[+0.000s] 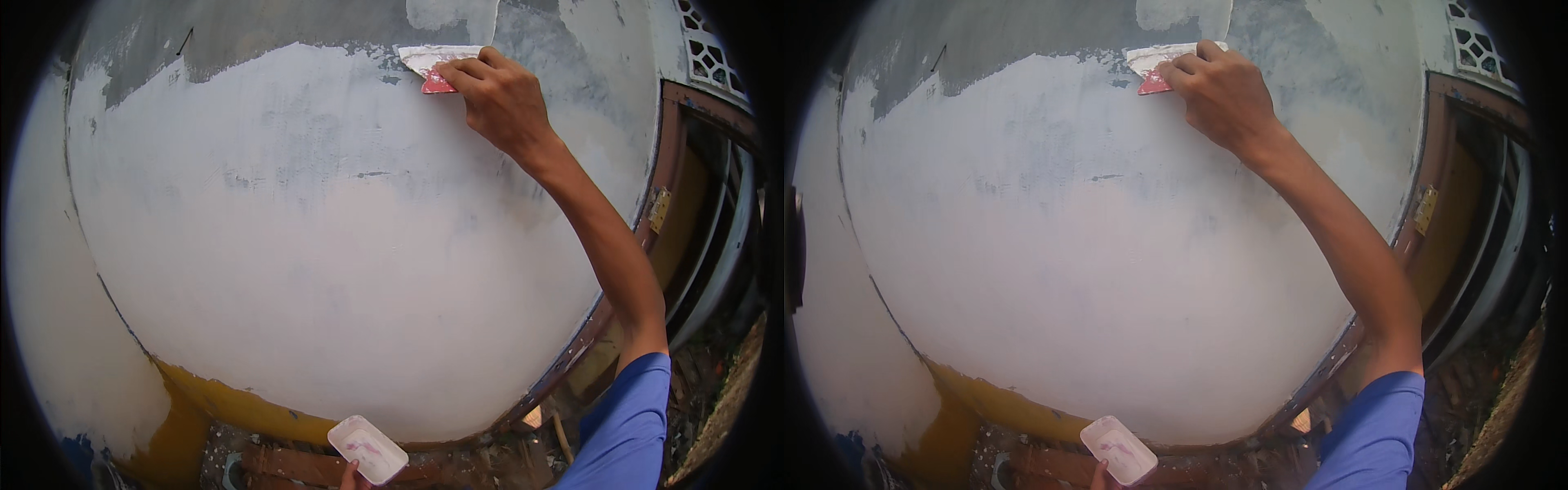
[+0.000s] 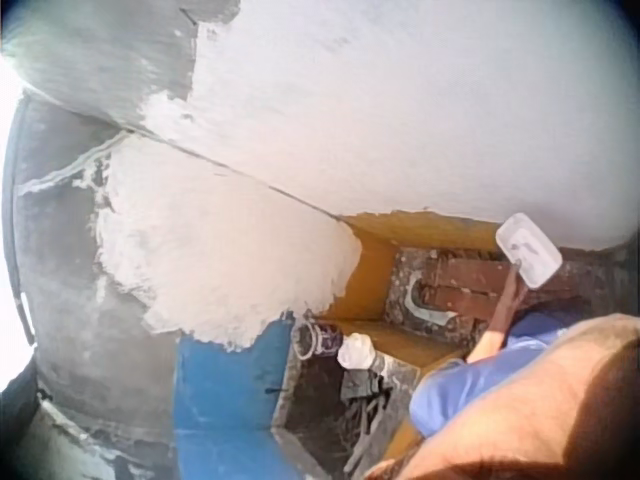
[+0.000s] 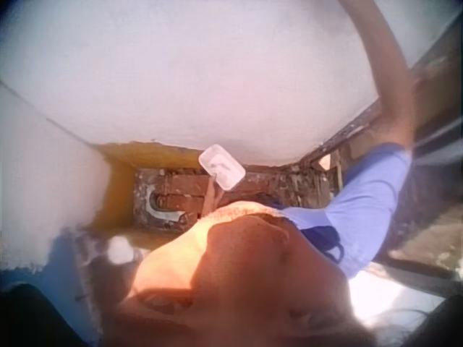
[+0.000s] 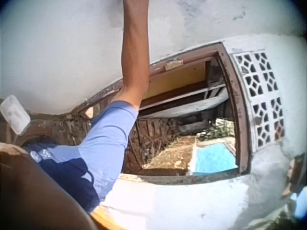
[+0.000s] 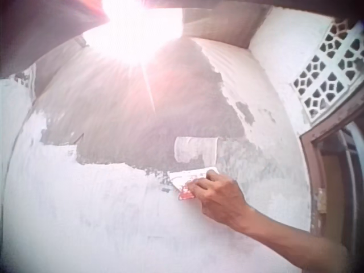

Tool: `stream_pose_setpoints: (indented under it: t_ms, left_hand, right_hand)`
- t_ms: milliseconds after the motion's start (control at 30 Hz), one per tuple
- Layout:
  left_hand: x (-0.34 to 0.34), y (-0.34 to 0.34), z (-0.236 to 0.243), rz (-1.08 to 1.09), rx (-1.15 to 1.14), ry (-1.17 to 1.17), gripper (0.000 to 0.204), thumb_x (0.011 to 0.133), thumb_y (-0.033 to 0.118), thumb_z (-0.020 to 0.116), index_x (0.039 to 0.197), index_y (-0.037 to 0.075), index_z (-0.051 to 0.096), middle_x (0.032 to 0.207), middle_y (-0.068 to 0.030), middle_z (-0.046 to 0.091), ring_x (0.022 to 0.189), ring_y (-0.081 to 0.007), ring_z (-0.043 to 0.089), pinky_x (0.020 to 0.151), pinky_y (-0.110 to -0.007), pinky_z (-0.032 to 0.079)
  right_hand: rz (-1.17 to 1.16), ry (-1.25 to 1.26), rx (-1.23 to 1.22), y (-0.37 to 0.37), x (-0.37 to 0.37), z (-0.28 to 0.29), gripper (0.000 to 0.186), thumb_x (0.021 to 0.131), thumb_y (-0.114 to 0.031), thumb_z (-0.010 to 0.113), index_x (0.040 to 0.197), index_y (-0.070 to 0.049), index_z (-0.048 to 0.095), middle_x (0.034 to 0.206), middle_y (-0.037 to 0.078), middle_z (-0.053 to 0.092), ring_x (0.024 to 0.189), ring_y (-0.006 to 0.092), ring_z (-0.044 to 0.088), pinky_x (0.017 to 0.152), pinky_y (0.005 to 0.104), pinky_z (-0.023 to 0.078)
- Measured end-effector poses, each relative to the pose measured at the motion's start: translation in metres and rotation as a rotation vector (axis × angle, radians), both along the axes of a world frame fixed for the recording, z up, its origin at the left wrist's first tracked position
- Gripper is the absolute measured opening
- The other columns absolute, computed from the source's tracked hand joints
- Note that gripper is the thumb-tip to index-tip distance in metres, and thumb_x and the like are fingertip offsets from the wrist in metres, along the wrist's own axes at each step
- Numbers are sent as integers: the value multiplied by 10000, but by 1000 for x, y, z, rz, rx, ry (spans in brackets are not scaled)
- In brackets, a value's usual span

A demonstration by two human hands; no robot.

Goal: The person applies a white patching compound to a damaged wall using a red putty knife, spreading and smoothing the material over uneven areas.

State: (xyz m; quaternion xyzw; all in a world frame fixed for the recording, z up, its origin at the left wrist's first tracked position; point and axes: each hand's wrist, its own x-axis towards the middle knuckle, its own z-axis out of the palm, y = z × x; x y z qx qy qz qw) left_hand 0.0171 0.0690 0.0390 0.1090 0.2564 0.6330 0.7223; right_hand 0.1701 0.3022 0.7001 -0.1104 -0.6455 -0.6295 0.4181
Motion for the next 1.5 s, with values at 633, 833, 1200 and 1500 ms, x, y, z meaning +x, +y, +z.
stream_pose_setpoints:
  t_ms: [633,833,1200,1500]
  left_hand:
    - [28,-7,-20,-32,-3,-99,791,859,341,675,1494,55,300,1468,-164,452,1350,-349,464,1131,-531,388]
    - [26,-12,-25,-66,-12,-86,786,860,334,674,1493,50,302,1467,-165,454,1349,-348,465,1132,-529,389]
    - [42,-17,-31,-18,-30,-75,777,863,320,673,1490,42,306,1463,-169,458,1348,-347,465,1133,-524,390]
    - [76,-10,-19,77,-46,-57,769,866,308,672,1487,35,310,1461,-171,461,1347,-346,466,1134,-520,391]
  right_hand:
    - [-60,212,-326,-40,-9,46,267,838,7,643,1080,-65,731,981,121,737,805,290,679,763,370,578]
    - [-109,90,103,16,-18,11,319,729,-5,653,1041,-30,719,905,66,692,867,226,640,627,346,565]
    - [37,192,-209,-43,27,60,243,812,-12,648,1040,-16,732,967,119,738,759,264,677,725,368,576]
    - [-40,37,-89,-9,18,29,62,761,-15,634,777,-8,694,778,119,691,789,265,679,638,359,564]
